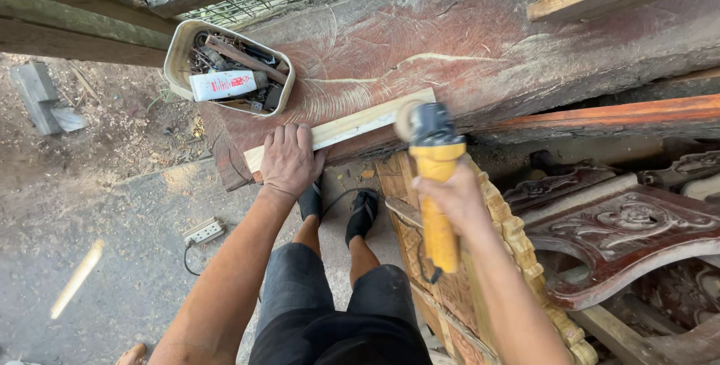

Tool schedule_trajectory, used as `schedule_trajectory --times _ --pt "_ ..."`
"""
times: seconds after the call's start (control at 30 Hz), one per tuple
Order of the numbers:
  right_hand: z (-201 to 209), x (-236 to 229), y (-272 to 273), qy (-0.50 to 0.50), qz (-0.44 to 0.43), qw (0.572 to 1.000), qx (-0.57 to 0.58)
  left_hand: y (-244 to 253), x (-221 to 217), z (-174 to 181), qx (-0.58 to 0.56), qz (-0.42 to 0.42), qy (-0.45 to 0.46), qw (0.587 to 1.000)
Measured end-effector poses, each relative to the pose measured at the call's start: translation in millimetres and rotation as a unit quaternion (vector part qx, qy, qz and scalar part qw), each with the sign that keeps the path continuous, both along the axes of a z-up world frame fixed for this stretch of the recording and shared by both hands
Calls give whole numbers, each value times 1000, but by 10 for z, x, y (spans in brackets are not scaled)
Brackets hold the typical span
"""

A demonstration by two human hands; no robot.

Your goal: The person uses a yellow angle grinder with a sanding disc to smooth the surface of a small wooden plank. They hold the plank with one hand and move the grinder back and forth along its length, occasionally flipping the plank to work on different sides.

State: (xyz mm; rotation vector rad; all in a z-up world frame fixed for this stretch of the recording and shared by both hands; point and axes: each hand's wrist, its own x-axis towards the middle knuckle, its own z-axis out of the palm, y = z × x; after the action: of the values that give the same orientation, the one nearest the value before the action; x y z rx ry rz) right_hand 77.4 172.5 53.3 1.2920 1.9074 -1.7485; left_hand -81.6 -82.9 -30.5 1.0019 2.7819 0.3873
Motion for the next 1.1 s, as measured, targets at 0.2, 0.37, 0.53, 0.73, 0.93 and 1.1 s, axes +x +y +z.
schedule_trajectory --times 0.2,0.37,0.53,0.73,0.93,1.1 --pt "-1 188 504 41 -150 988 -6 26 -29 67 -27 2 -35 999" --pt "63 323 -48 38 -138 989 24 52 -244 194 -44 -21 -93 994" --pt "99 48 -760 63 53 989 122 95 -355 254 -76 -22 -136 987" --pt "-42 -40 -679 51 25 995 82 66 -365 226 -56 -27 -134 989" --pt "-57 247 -52 -9 -174 983 53 55 -420 245 -44 -36 -151 987" --pt "238 732 -140 93 -281 954 51 60 -497 211 -107 49 -363 924"
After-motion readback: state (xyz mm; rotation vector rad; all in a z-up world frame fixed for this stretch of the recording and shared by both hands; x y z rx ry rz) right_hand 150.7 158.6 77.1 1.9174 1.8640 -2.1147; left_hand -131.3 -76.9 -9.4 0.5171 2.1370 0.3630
